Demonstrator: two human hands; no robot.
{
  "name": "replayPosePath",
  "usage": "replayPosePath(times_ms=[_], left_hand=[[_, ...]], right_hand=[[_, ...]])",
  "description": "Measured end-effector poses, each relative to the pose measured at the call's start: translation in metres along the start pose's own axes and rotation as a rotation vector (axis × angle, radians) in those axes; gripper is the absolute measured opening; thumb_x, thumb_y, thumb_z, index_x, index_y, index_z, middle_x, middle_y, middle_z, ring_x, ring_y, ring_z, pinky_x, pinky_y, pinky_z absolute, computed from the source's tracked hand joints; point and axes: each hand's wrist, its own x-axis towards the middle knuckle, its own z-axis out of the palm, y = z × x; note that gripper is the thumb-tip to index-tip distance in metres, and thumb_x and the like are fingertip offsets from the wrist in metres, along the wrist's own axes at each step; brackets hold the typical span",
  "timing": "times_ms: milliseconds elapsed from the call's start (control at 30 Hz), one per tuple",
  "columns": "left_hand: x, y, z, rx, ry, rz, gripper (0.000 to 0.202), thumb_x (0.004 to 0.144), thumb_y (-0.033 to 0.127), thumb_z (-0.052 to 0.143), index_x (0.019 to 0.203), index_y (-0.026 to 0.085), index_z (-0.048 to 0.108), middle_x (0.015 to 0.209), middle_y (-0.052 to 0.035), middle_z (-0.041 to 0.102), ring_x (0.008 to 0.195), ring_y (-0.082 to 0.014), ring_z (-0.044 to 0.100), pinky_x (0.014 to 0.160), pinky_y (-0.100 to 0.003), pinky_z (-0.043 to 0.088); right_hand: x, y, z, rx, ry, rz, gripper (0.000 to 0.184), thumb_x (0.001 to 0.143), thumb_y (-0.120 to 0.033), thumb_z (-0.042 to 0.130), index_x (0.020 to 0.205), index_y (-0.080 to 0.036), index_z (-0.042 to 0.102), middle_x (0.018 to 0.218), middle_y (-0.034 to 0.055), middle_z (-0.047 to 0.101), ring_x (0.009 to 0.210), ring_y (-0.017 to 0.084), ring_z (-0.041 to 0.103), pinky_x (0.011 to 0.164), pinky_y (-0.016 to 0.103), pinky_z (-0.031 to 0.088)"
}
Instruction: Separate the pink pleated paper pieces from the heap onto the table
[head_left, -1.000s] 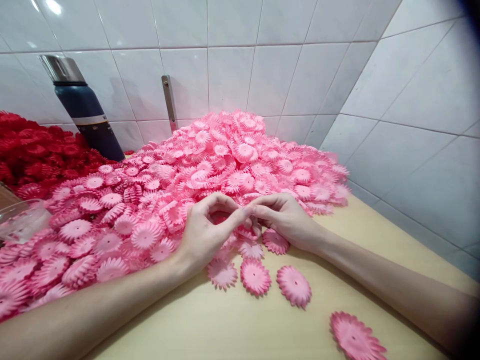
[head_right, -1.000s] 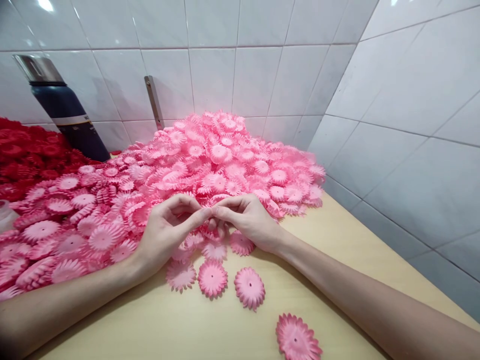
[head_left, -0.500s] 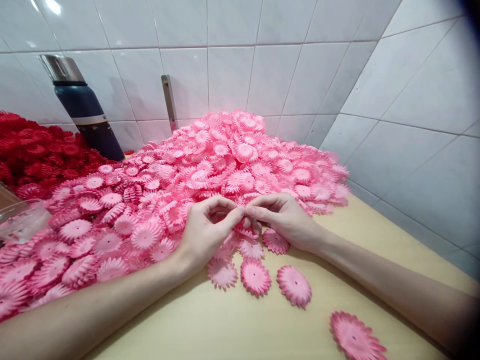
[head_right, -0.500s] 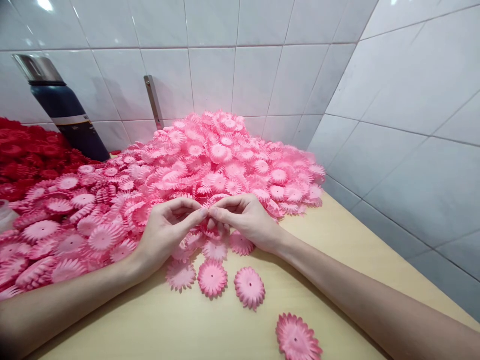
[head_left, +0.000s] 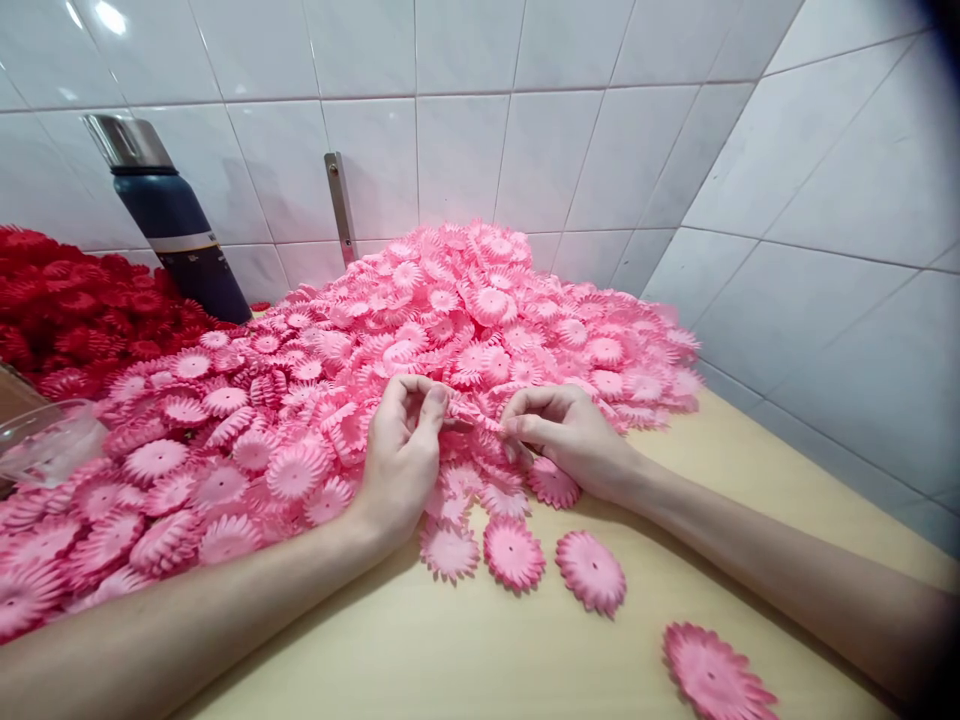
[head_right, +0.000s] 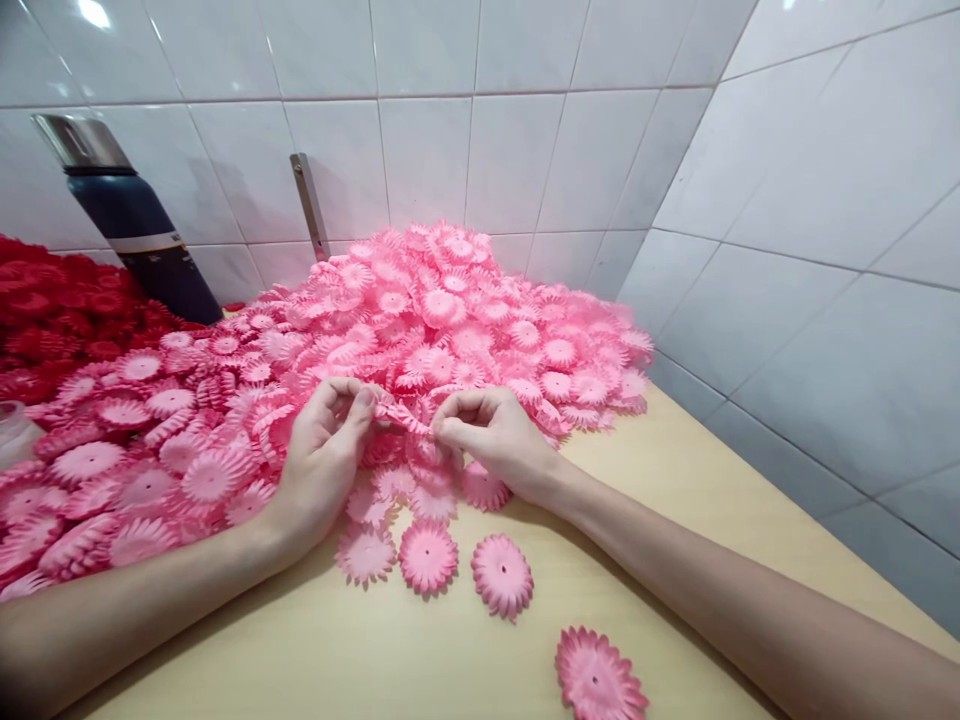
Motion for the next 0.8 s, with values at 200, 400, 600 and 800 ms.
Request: replayPosePath(times_ms=[200,400,600,800], left_hand=[[0.002,0.0,0.0,-0.13,-0.01,-0.069,0.015,0.092,0.032,0.051,0.086,0.018,0.049,0.087,-0.0019,0.06,0.083,-0.0128,0.06,0.071,-0.025,0.052],[-0.004,0.008,0.0,0.139,-0.231,-0.054,0.025,0.078,0.038,0.068,0.076,0.013,0.062,0.075,-0.0029,0.064,0.072,-0.0142,0.061,0.069,-0.025,0.05],[-0.003,0.009,0.001,0.213,-0.247,-0.023,0.013,0.08,0.026,0.066,0.08,0.012,0.068,0.081,-0.0061,0.069,0.077,-0.0161,0.064,0.074,-0.027,0.05],[0.001,-0.004,-0.002,0.028,-0.107,-0.09,0.016,0.085,0.03,0.06,0.079,0.016,0.058,0.073,0.0019,0.055,0.067,-0.0098,0.054,0.069,-0.024,0.05]], right_hand=[[-0.002,0.002,-0.002,0.066,-0.016,0.009,0.012,0.075,-0.019,0.066,0.064,-0.015,0.067,0.053,0.0002,0.062,0.046,0.01,0.053,0.046,0.022,0.041],[-0.001,-0.005,0.001,0.037,-0.046,-0.033,0.014,0.079,-0.027,0.069,0.071,-0.016,0.072,0.059,0.0007,0.065,0.05,0.01,0.055,0.049,0.021,0.044],[-0.001,-0.006,0.002,-0.046,-0.06,-0.056,0.013,0.081,-0.026,0.067,0.074,-0.016,0.072,0.059,-0.0006,0.064,0.053,0.009,0.055,0.051,0.02,0.045],[0.0,-0.001,0.0,-0.002,-0.049,-0.026,0.013,0.08,-0.019,0.063,0.069,-0.016,0.065,0.057,-0.0013,0.063,0.05,0.009,0.055,0.049,0.02,0.043]])
